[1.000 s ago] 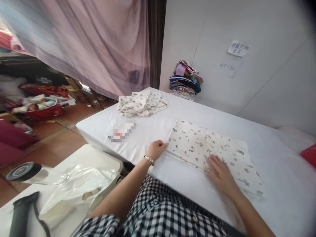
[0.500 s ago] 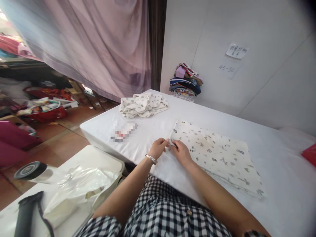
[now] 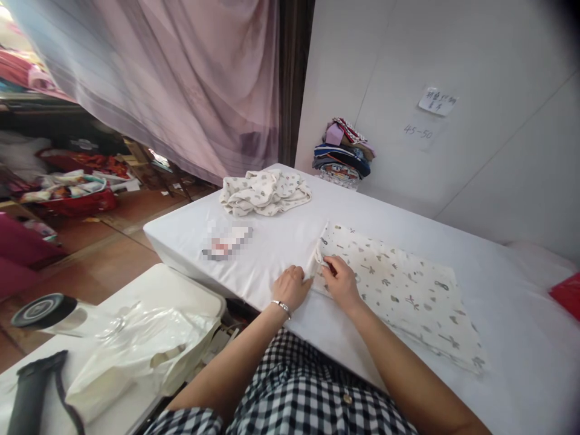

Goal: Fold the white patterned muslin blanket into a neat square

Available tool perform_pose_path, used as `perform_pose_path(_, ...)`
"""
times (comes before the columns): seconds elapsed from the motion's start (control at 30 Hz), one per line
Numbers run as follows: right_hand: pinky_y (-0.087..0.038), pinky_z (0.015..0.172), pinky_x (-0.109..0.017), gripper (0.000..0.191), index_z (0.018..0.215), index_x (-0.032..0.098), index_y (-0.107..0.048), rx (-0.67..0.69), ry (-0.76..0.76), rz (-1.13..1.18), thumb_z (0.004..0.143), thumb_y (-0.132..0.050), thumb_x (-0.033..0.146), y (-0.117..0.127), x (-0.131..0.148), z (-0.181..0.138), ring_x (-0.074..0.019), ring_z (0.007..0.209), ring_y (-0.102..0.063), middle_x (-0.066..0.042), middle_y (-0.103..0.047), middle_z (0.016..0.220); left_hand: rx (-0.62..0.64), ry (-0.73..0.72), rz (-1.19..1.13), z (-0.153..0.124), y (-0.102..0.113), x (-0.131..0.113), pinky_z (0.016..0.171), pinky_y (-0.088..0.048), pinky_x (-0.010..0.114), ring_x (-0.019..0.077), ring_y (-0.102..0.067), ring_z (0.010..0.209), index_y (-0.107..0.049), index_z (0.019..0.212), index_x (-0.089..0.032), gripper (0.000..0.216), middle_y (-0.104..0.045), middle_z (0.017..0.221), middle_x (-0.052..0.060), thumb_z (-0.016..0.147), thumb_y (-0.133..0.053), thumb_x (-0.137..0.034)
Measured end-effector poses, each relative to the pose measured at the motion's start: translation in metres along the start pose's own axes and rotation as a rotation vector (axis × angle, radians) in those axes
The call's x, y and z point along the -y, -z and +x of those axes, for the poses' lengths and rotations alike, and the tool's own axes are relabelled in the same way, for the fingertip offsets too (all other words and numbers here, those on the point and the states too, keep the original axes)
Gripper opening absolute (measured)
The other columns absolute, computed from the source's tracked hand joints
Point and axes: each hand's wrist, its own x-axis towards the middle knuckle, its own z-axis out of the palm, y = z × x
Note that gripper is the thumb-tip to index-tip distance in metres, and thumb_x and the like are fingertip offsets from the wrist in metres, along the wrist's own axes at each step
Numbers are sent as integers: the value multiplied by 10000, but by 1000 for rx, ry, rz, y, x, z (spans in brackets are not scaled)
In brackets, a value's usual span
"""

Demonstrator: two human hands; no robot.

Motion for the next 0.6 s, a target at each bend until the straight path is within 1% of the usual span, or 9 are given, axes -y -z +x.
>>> perform_pose_path(0.03,-426,749,-283,229,980,202,-602,29,52,-76,828,-432,222,-1,2,-1,-162,797,-528,-44,-592,880,4,7,-6,1,0,1,690,-389,290,199,-580,856,-518,780,-202,165,-605,867,50,802,-499,-364)
perform_pose_path(0.1,-418,770,-291,231,950,216,-618,134,136,-207,820,-432,171,-5,5,-2,-173,838,-526,-47,-591,870,11,33,-19,3,0,3,675,-383,288,202,-589,827,-516,799,-206,121,-619,833,52,796,-493,-325)
perform_pose_path(0.17,-418,751,-289,217,892,219,-629,236,169,-279,812,-443,143,-11,6,-5,-178,830,-526,-40,-586,821,24,71,-39,5,0,5,657,-376,286,207,-595,793,-517,810,-210,78,-630,796,50,770,-502,-275)
perform_pose_path(0.2,-419,740,-285,209,879,218,-629,262,167,-287,810,-448,138,-13,7,-6,-177,823,-527,-35,-583,808,30,87,-57,6,0,6,648,-373,284,209,-596,777,-517,807,-212,71,-633,779,48,756,-509,-261)
perform_pose_path(0.33,-409,758,-276,211,926,210,-612,209,145,-257,813,-451,129,-17,8,-5,-171,860,-523,-33,-583,853,11,125,-223,10,1,12,611,-365,255,176,-583,707,-510,791,-211,79,-621,727,22,732,-532,-260)
perform_pose_path(0.43,-397,718,-272,172,840,210,-604,251,166,-289,812,-457,127,-18,10,-4,-165,814,-519,-26,-567,806,3,160,-374,12,2,14,600,-368,229,142,-576,692,-511,854,-208,150,-622,749,2,706,-533,-195)
perform_pose_path(0.5,-386,680,-266,151,773,207,-583,280,165,-322,814,-459,131,-20,10,-4,-160,772,-513,-19,-548,765,11,176,-431,12,3,15,594,-370,221,133,-580,690,-508,895,-207,206,-627,749,-7,697,-508,-152)
perform_pose_path(0.6,-378,664,-261,137,752,203,-557,265,158,-341,811,-458,129,-25,9,-6,-159,761,-510,-16,-536,756,24,184,-489,12,4,17,592,-376,220,128,-582,657,-505,921,-201,223,-619,683,-23,708,-474,-141)
